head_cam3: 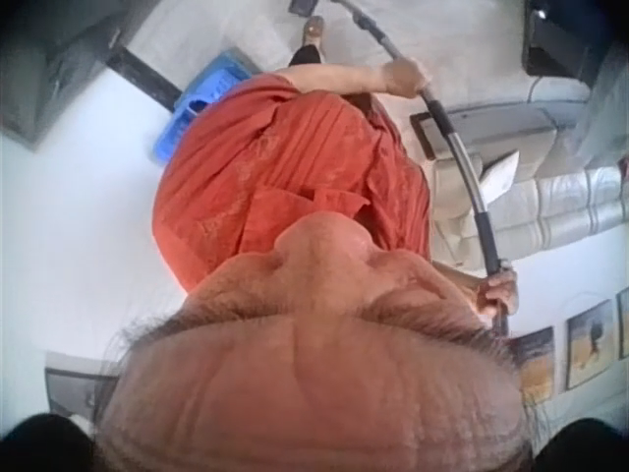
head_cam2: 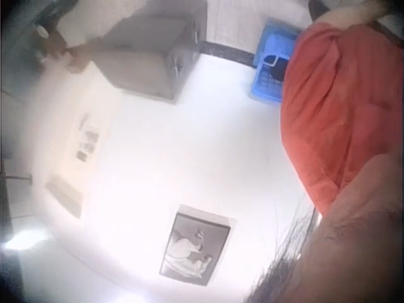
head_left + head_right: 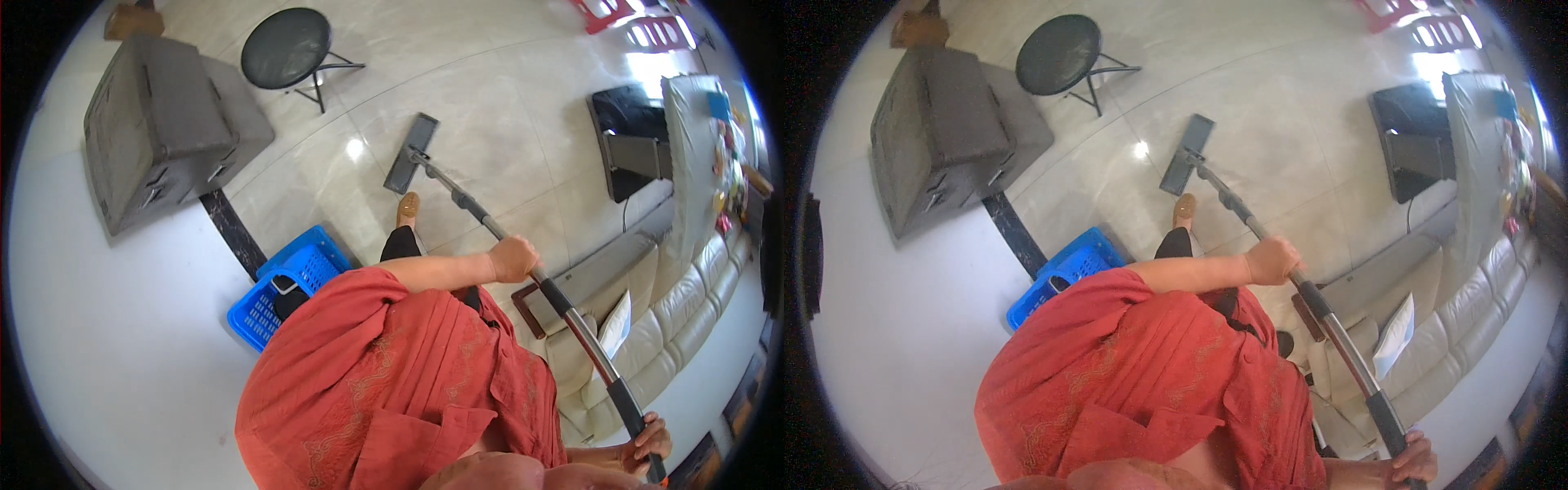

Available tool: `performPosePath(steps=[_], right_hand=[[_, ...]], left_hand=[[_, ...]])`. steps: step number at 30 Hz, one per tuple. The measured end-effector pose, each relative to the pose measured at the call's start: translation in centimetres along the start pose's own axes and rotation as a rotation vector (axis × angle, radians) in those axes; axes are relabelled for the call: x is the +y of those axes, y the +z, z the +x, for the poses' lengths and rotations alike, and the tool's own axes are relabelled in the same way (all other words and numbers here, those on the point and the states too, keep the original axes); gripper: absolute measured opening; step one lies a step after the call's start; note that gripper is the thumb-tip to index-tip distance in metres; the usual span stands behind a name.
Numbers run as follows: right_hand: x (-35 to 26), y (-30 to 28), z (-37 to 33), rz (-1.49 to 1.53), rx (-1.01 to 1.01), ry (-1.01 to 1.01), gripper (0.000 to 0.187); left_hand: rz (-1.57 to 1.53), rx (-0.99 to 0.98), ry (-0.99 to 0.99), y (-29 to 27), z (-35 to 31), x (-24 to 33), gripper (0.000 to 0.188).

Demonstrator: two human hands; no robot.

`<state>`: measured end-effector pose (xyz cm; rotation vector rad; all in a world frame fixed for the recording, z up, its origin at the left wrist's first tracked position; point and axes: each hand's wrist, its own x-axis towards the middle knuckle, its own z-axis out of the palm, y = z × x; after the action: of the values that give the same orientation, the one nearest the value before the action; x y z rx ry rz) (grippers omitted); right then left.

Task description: The person mops the tiled floor using a flat mop, moving around furniture and objects. They temporarily lift a red plastic stool to clean underneath it and continue mopping across the room.

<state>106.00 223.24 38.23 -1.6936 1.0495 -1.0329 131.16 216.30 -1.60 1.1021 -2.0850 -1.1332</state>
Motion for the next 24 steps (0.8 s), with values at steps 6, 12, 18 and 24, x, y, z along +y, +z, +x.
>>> performPosePath(steps=[6,12,18,24], right_hand=[[0.9,-1.2,-5.6,0.126,0.214,-0.164,0.018],[14.0,4.9,-3.0,0.153,0.075,-0.1,0.026],[20.9,6.6,-6.6,0.089,0.081,-0.124,0.017],[15.3,-5.2,-24.8,-0.085,0.143,0.104,0.01]], left_hand=[[0.12,-0.162,0.138,-2.2,4.2,1.2,0.013],[0.655,-0.162,-0.031,-4.0,9.1,-9.7,0.006],[0.64,0.05,-0.173,1.7,5.6,-15.7,0.014],[0.888,-0.355,0.065,19.3,3.3,-1.0,0.009]])
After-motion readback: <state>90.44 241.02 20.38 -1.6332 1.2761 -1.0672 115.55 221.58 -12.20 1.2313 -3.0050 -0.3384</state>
